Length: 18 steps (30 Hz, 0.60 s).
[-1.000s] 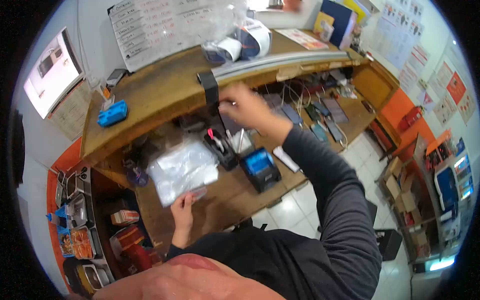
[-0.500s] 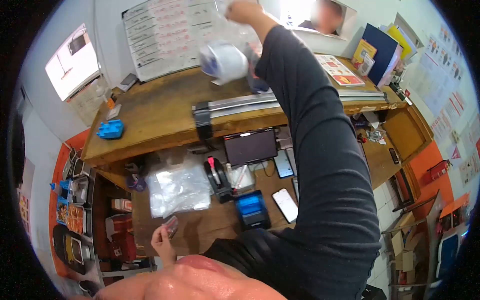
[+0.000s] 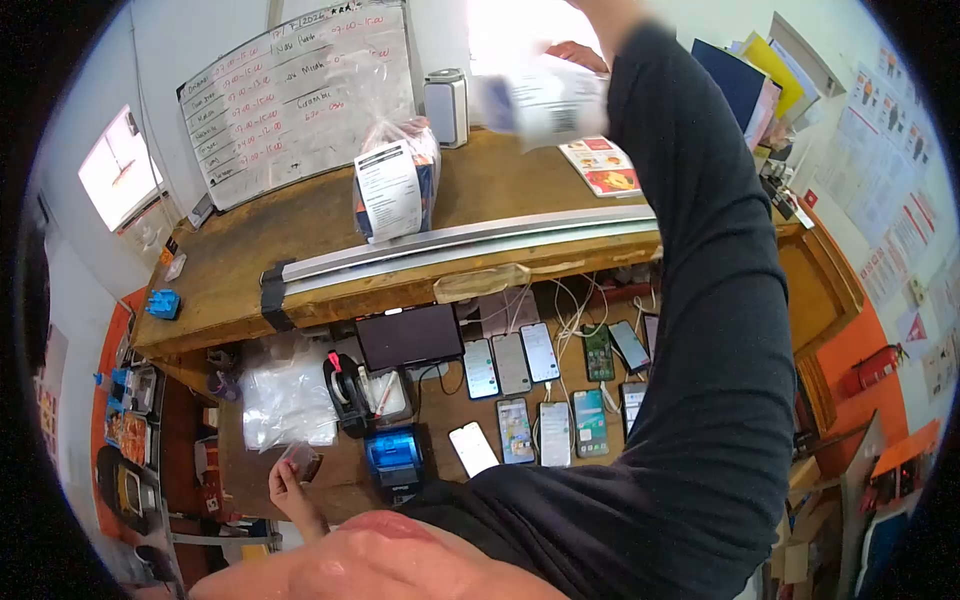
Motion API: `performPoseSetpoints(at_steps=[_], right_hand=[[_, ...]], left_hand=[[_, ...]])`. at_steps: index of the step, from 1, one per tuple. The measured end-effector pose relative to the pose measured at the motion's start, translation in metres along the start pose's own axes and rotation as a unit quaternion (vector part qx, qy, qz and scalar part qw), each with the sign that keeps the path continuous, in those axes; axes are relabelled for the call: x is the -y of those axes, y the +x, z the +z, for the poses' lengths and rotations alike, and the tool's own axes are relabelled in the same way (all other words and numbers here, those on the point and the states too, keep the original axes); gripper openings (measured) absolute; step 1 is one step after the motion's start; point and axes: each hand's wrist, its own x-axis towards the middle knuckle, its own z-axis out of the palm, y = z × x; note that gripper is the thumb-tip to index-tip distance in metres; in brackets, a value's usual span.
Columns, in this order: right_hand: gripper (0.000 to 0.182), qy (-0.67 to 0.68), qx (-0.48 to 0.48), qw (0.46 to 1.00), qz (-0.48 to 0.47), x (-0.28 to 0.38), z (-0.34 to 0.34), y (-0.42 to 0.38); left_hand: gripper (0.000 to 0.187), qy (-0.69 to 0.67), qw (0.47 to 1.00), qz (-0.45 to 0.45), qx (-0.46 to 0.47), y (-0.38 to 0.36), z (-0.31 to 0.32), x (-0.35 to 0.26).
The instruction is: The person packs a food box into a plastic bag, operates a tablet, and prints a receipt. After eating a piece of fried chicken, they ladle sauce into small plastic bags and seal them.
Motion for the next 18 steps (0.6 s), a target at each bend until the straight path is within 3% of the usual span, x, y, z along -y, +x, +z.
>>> performPoseSetpoints(at_steps=[2, 4, 5, 6, 7, 8, 10, 11, 13, 15, 18], right_hand=[[0.017, -0.125, 0.048, 0.991, -0.028, -0.042, 0.013, -0.008], [0.020, 0.183, 0.106, 0.973, -0.095, -0.100, 0.011, -0.030], [0.019, -0.087, 0.012, 0.996, -0.002, -0.113, 0.036, -0.016], [0.028, -0.231, 0.098, 0.968, 0.029, -0.140, 0.042, -0.007], [0.018, -0.256, 0.094, 0.962, 0.026, -0.155, 0.046, -0.006], [0.024, -0.257, 0.128, 0.950, 0.122, -0.169, 0.054, -0.006], [0.022, -0.215, 0.123, 0.948, 0.201, -0.196, 0.075, -0.005], [0.022, -0.211, 0.124, 0.949, 0.197, -0.208, 0.089, -0.005], [0.024, -0.102, 0.030, 0.958, 0.265, -0.231, 0.117, -0.003], [0.030, -0.093, 0.081, 0.960, 0.251, -0.246, 0.148, 0.010], [0.039, 0.080, -0.042, 0.916, 0.390, -0.248, 0.182, 0.019]], left_hand=[[0.022, 0.004, 1.000, 0.007, -0.012, -0.009, 0.009, 0.001], [0.022, 0.006, 1.000, 0.015, -0.021, -0.015, 0.015, 0.004], [0.022, 0.006, 1.000, 0.005, -0.023, -0.019, 0.016, 0.004], [0.022, 0.006, 1.000, -0.005, -0.025, -0.023, 0.016, 0.004], [0.022, 0.008, 1.000, -0.002, -0.029, -0.027, 0.016, 0.002], [0.022, 0.026, 0.999, -0.004, -0.032, -0.030, 0.016, -0.001], [0.023, 0.061, 0.997, 0.003, -0.041, -0.035, 0.014, 0.003], [0.023, 0.065, 0.997, 0.004, -0.045, -0.038, 0.013, 0.006], [0.023, 0.090, 0.994, -0.003, -0.059, -0.042, 0.020, 0.000], [0.023, 0.100, 0.994, -0.009, -0.052, -0.045, 0.026, -0.003], [0.023, 0.113, 0.993, -0.015, -0.037, -0.047, 0.035, -0.010]])
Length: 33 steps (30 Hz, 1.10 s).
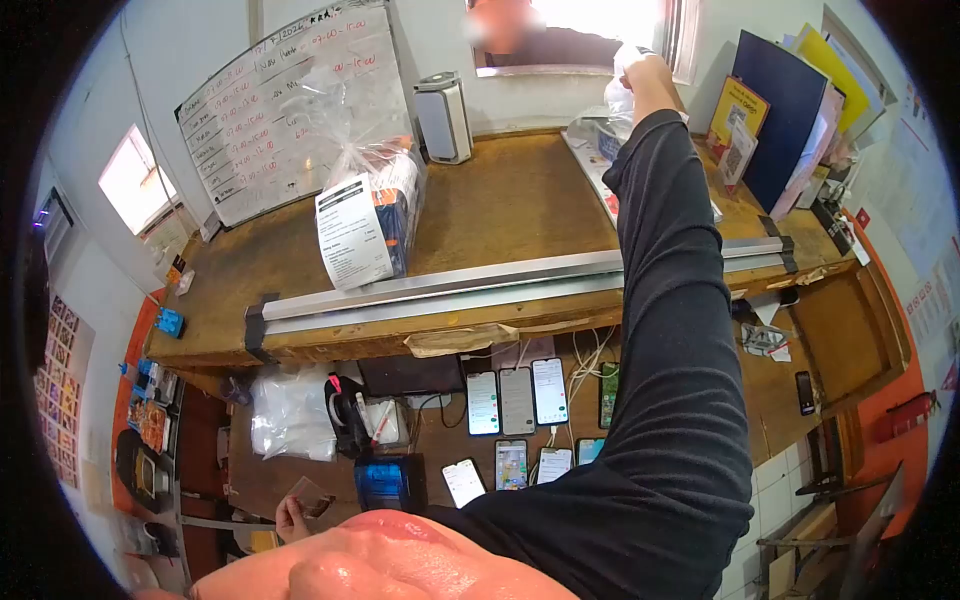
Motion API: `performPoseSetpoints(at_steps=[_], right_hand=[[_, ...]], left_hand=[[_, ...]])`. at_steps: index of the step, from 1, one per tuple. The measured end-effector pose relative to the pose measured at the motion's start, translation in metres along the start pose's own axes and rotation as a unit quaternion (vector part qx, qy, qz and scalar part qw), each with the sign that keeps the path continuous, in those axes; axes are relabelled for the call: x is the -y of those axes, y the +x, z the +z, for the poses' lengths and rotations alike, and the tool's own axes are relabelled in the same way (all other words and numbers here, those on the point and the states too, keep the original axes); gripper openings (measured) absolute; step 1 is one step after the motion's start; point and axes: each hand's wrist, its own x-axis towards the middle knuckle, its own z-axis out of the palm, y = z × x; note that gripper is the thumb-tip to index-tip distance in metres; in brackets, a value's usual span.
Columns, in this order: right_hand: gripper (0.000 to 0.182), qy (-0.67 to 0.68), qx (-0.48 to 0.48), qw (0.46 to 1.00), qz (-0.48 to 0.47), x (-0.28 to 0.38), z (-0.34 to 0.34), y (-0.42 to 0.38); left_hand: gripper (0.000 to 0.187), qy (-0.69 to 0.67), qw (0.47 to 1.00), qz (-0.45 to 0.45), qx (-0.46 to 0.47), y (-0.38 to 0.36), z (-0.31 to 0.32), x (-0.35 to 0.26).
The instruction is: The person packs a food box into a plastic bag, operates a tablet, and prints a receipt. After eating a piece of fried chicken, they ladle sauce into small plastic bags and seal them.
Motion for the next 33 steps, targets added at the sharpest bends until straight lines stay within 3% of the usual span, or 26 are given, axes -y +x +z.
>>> performPoseSetpoints(at_steps=[1, 3, 4, 5, 7, 9, 11, 12, 13, 14, 15, 17, 20, 24, 27, 28, 29, 31, 33], right_hand=[[0.039, 0.000, 0.003, 1.000, 0.001, -0.007, 0.013, 0.014], [0.033, -0.054, 0.005, 0.958, -0.281, -0.029, 0.034, 0.047], [0.032, 0.076, 0.096, 0.991, -0.063, 0.009, -0.014, -0.028], [0.032, 0.075, 0.097, 0.991, -0.063, 0.014, -0.034, -0.047], [0.038, -0.062, 0.035, 0.986, -0.152, 0.023, -0.057, -0.075], [0.043, 0.064, -0.188, 0.935, -0.294, 0.030, -0.072, -0.129], [0.037, 0.276, -0.036, 0.895, -0.348, 0.043, -0.099, -0.242], [0.029, 0.314, 0.038, 0.848, -0.425, 0.039, -0.100, -0.291], [0.021, 0.373, 0.131, 0.813, -0.427, 0.035, -0.093, -0.342], [0.018, 0.397, 0.159, 0.728, -0.535, 0.031, -0.080, -0.385], [0.026, 0.306, 0.284, 0.757, -0.503, 0.027, -0.090, -0.435], [0.038, 0.285, 0.432, 0.693, -0.501, 0.020, -0.066, -0.505], [0.052, 0.379, 0.526, 0.622, -0.438, 0.027, -0.011, -0.597], [0.014, 0.534, 0.630, 0.513, -0.235, 0.055, 0.021, -0.697], [0.011, 0.546, 0.680, 0.456, -0.179, 0.081, 0.037, -0.754], [0.010, 0.559, 0.716, 0.402, -0.116, 0.097, 0.026, -0.773], [0.010, 0.552, 0.727, 0.390, -0.121, 0.106, 0.031, -0.795], [0.009, 0.508, 0.704, 0.441, -0.230, 0.126, 0.054, -0.842], [0.008, 0.497, 0.743, 0.389, -0.224, 0.152, 0.062, -0.893]], left_hand=[[0.023, 0.002, 1.000, 0.001, 0.006, 0.000, 0.003, -0.003], [0.022, 0.001, 1.000, 0.003, 0.005, -0.001, 0.008, -0.007], [0.022, -0.002, 1.000, 0.006, 0.006, 0.000, 0.010, -0.009], [0.022, -0.002, 1.000, 0.005, 0.005, -0.001, 0.013, -0.011], [0.023, -0.046, 0.999, 0.001, 0.004, -0.001, 0.018, -0.016], [0.022, -0.052, 0.998, 0.018, 0.029, 0.006, 0.017, -0.012], [0.021, -0.046, 0.996, 0.044, 0.065, 0.009, 0.019, -0.016], [0.021, -0.035, 0.995, 0.052, 0.074, 0.010, 0.024, -0.023], [0.020, -0.026, 0.996, 0.063, 0.060, 0.013, 0.029, -0.023], [0.019, -0.040, 0.994, 0.053, 0.084, 0.014, 0.031, -0.028], [0.017, -0.069, 0.990, 0.056, 0.107, 0.014, 0.033, -0.037], [0.016, -0.033, 0.991, 0.061, 0.111, 0.012, 0.034, -0.050], [0.016, -0.111, 0.985, 0.017, 0.134, -0.001, 0.028, -0.084], [0.018, -0.191, 0.972, 0.046, 0.126, -0.006, -0.008, -0.083], [0.017, -0.193, 0.977, 0.044, 0.074, 0.002, -0.057, -0.065], [0.017, -0.190, 0.980, 0.035, 0.055, 0.005, -0.075, -0.059], [0.016, -0.187, 0.981, 0.024, 0.036, 0.008, -0.095, -0.051], [0.014, -0.168, 0.986, 0.020, 0.003, 0.017, -0.140, -0.029], [0.012, -0.174, 0.983, -0.006, -0.049, 0.026, -0.184, -0.012]])
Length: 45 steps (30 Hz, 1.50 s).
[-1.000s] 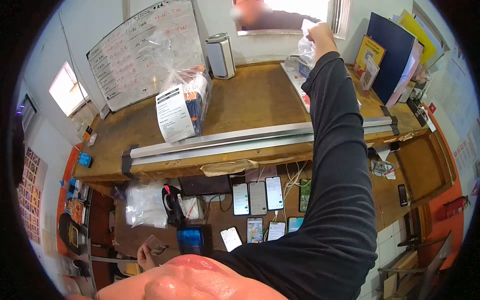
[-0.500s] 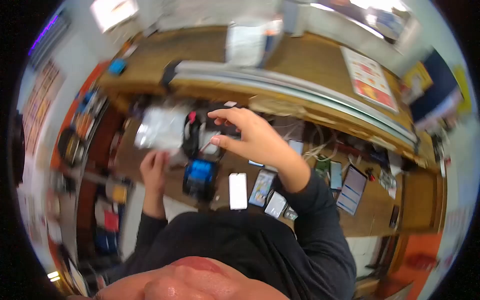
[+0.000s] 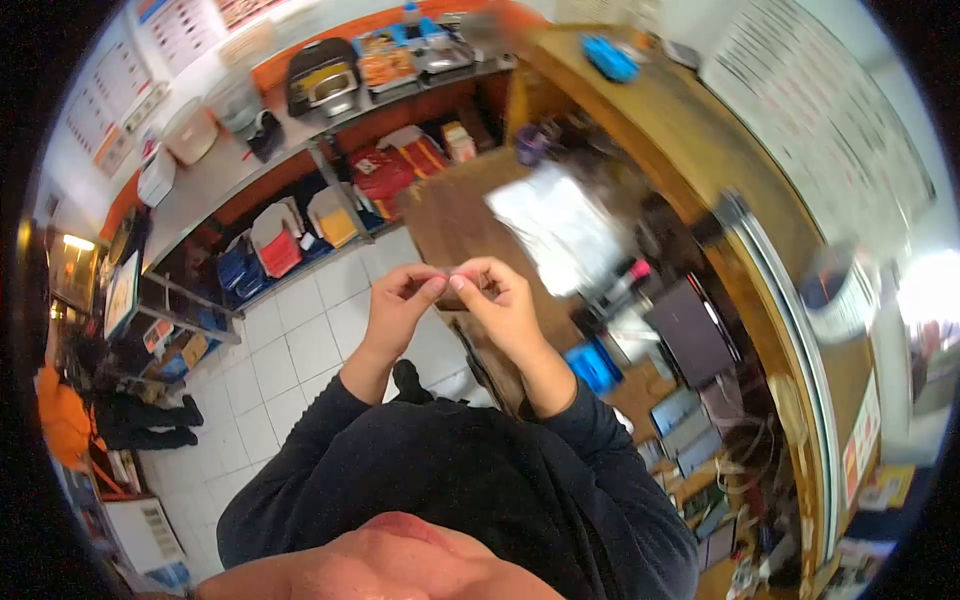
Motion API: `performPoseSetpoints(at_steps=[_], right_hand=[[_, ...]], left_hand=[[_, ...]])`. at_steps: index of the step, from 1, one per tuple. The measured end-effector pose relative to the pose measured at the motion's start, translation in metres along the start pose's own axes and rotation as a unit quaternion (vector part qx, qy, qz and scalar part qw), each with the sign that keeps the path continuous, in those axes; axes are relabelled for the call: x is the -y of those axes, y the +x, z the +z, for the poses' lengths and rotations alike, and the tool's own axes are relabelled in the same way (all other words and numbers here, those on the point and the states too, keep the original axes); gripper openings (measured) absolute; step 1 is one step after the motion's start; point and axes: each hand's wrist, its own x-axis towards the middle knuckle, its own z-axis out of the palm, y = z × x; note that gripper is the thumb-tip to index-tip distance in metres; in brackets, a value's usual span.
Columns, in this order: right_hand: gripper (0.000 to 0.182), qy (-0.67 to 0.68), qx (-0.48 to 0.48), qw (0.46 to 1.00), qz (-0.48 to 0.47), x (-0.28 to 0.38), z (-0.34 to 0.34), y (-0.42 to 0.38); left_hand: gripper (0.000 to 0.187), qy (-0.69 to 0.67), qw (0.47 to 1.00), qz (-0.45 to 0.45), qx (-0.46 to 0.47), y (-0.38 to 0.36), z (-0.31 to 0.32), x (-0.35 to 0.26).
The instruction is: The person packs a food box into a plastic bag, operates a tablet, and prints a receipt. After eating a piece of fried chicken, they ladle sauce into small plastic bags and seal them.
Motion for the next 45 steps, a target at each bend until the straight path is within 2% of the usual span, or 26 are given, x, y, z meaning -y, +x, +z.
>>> performPoseSetpoints(at_steps=[3, 4, 5, 6, 8, 9, 11, 12, 14, 16, 18, 20, 22, 24, 25, 26, 28, 32, 35, 39, 41, 42, 44, 45], right_hand=[[0.008, -0.008, 0.062, 0.998, 0.015, -0.048, 0.063, 0.062], [0.007, -0.014, 0.086, 0.996, -0.011, -0.065, 0.086, 0.082], [0.007, -0.021, 0.108, 0.993, -0.035, -0.080, 0.108, 0.101], [0.007, -0.015, 0.116, 0.993, -0.033, -0.093, 0.128, 0.116], [0.008, -0.018, 0.116, 0.993, 0.005, -0.115, 0.167, 0.149], [0.009, 0.019, 0.113, 0.992, 0.053, -0.123, 0.181, 0.165], [0.010, 0.033, 0.110, 0.990, 0.080, -0.129, 0.199, 0.202], [0.012, 0.042, 0.108, 0.987, 0.108, -0.132, 0.202, 0.219], [0.015, 0.030, 0.097, 0.992, 0.079, -0.145, 0.205, 0.252], [0.014, -0.070, 0.065, 0.994, 0.047, -0.162, 0.201, 0.283], [0.014, -0.078, 0.031, 0.996, 0.037, -0.183, 0.195, 0.321], [0.013, -0.140, -0.008, 0.990, -0.004, -0.202, 0.185, 0.355], [0.011, -0.199, -0.001, 0.979, -0.033, -0.219, 0.168, 0.407], [0.009, -0.214, 0.106, 0.970, -0.048, -0.228, 0.162, 0.435], [0.007, -0.220, 0.149, 0.964, -0.029, -0.226, 0.161, 0.455], [0.007, -0.219, 0.142, 0.965, -0.024, -0.228, 0.162, 0.472], [0.009, -0.283, 0.210, 0.932, -0.084, -0.232, 0.164, 0.511], [0.007, -0.374, 0.253, 0.887, -0.097, -0.251, 0.158, 0.573], [0.007, -0.401, 0.239, 0.876, -0.124, -0.281, 0.143, 0.611], [0.008, -0.435, 0.147, 0.885, -0.081, -0.261, 0.134, 0.642], [0.012, -0.385, 0.000, 0.921, -0.061, -0.258, 0.129, 0.649], [0.012, -0.388, -0.007, 0.920, -0.058, -0.256, 0.123, 0.653], [0.018, -0.293, -0.157, 0.941, 0.068, -0.253, 0.106, 0.656], [0.020, -0.281, -0.190, 0.940, 0.044, -0.259, 0.093, 0.660]], left_hand=[[0.010, -0.026, 0.998, 0.002, -0.053, 0.024, -0.081, 0.009], [0.010, -0.039, 0.997, 0.004, -0.065, 0.035, -0.109, 0.013], [0.010, 0.025, 0.997, 0.039, -0.068, 0.045, -0.139, 0.016], [0.010, 0.029, 0.996, 0.039, -0.077, 0.054, -0.164, 0.015], [0.010, 0.119, 0.986, 0.063, -0.097, 0.076, -0.211, 0.009], [0.010, 0.124, 0.985, 0.063, -0.098, 0.088, -0.230, 0.006], [0.011, 0.084, 0.986, -0.016, -0.143, 0.114, -0.262, 0.002], [0.011, 0.087, 0.987, -0.019, -0.137, 0.130, -0.275, 0.002], [0.015, 0.068, 0.989, -0.050, -0.123, 0.163, -0.296, 0.005], [0.017, 0.101, 0.989, -0.050, -0.097, 0.202, -0.310, 0.021], [0.018, 0.073, 0.989, -0.098, -0.088, 0.247, -0.315, 0.036], [0.016, 0.065, 0.989, -0.107, -0.083, 0.283, -0.328, 0.059], [0.016, 0.298, 0.954, 0.023, -0.034, 0.336, -0.340, 0.056], [0.011, 0.301, 0.953, 0.022, -0.001, 0.371, -0.350, 0.054], [0.011, 0.335, 0.940, 0.052, 0.028, 0.389, -0.358, 0.056], [0.011, 0.366, 0.926, 0.079, 0.057, 0.404, -0.365, 0.059], [0.011, 0.397, 0.910, 0.078, 0.089, 0.441, -0.378, 0.066], [0.011, 0.450, 0.875, 0.075, 0.165, 0.506, -0.394, 0.076], [0.009, 0.428, 0.872, 0.073, 0.227, 0.559, -0.403, 0.090], [0.011, 0.349, 0.888, 0.052, 0.295, 0.636, -0.393, 0.081], [0.011, 0.327, 0.890, 0.030, 0.315, 0.667, -0.381, 0.076], [0.011, 0.324, 0.889, 0.031, 0.323, 0.685, -0.373, 0.073], [0.012, 0.288, 0.910, 0.049, 0.295, 0.723, -0.355, 0.069], [0.012, 0.288, 0.908, 0.046, 0.300, 0.744, -0.346, 0.063]])
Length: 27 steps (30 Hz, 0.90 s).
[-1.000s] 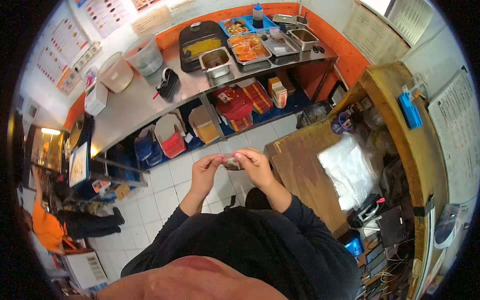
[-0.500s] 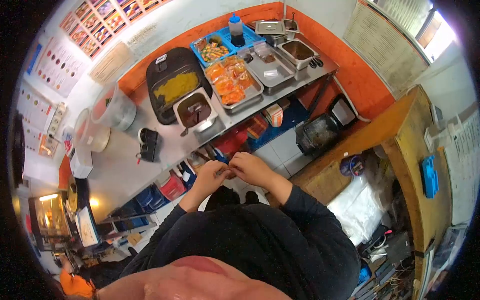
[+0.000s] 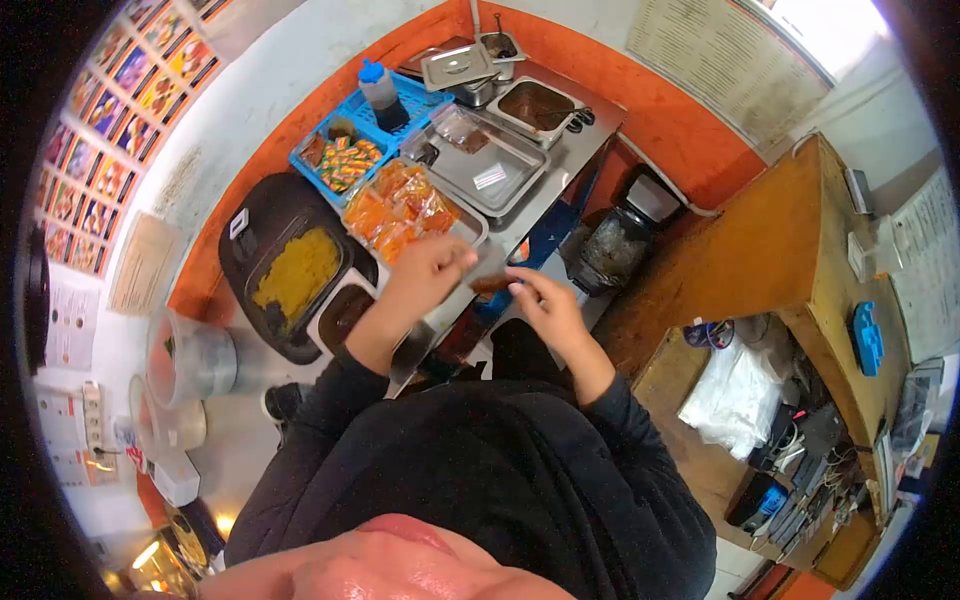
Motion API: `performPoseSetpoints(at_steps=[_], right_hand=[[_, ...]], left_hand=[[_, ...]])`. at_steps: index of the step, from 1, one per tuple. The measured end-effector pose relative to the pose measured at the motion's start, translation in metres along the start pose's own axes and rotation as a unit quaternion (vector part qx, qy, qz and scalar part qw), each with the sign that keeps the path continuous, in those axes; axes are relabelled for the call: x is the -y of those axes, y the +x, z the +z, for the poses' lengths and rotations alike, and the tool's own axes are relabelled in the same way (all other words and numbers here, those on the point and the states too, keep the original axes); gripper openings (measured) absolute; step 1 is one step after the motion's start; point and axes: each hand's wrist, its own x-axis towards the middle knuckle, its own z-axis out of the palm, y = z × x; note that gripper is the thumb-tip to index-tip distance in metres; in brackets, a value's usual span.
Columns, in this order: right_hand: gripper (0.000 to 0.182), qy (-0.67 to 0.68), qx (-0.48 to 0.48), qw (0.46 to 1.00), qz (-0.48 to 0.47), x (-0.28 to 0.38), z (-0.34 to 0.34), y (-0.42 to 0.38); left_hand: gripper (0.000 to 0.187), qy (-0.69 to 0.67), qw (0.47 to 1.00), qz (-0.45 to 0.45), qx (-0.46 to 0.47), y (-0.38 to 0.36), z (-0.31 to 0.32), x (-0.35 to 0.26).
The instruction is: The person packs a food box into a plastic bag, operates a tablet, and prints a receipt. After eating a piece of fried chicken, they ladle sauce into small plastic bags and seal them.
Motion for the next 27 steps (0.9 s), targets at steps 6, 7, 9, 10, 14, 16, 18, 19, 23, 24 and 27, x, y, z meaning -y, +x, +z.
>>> performPoseSetpoints(at_steps=[6, 7, 9, 10, 14, 16, 18, 19, 23, 24, 27], right_hand=[[0.020, 0.086, -0.056, 0.991, 0.090, -0.077, -0.047, 0.062], [0.021, 0.104, -0.048, 0.987, 0.110, -0.094, -0.055, 0.076], [0.023, 0.104, -0.007, 0.983, 0.148, -0.121, -0.072, 0.109], [0.023, 0.105, 0.018, 0.980, 0.166, -0.135, -0.081, 0.125], [0.021, 0.088, 0.101, 0.974, 0.180, -0.151, -0.113, 0.192], [0.021, 0.065, 0.138, 0.974, 0.169, -0.150, -0.126, 0.216], [0.020, 0.050, 0.182, 0.968, 0.162, -0.153, -0.132, 0.233], [0.020, 0.061, 0.190, 0.965, 0.170, -0.156, -0.132, 0.239], [0.021, 0.083, 0.250, 0.949, 0.173, -0.153, -0.121, 0.262], [0.021, 0.083, 0.256, 0.948, 0.171, -0.150, -0.118, 0.266], [0.021, 0.073, 0.313, 0.935, 0.153, -0.135, -0.112, 0.277]], left_hand=[[0.014, 0.018, 0.999, -0.048, -0.003, 0.148, -0.023, 0.034], [0.014, 0.019, 0.998, -0.054, -0.010, 0.172, -0.020, 0.053], [0.015, 0.014, 0.993, -0.113, 0.021, 0.219, -0.014, 0.092], [0.018, -0.001, 0.991, -0.136, 0.008, 0.242, -0.008, 0.124], [0.025, 0.042, 0.982, -0.154, -0.097, 0.297, -0.002, 0.242], [0.032, 0.206, 0.938, -0.086, -0.264, 0.299, 0.007, 0.247], [0.033, 0.193, 0.927, -0.187, -0.262, 0.289, 0.019, 0.223], [0.034, 0.180, 0.911, -0.267, -0.257, 0.278, 0.028, 0.207], [0.025, 0.177, 0.967, -0.169, -0.075, 0.226, 0.077, 0.216], [0.021, 0.205, 0.958, -0.198, -0.034, 0.223, 0.080, 0.217], [0.013, 0.214, 0.943, -0.256, -0.012, 0.224, 0.081, 0.216]])
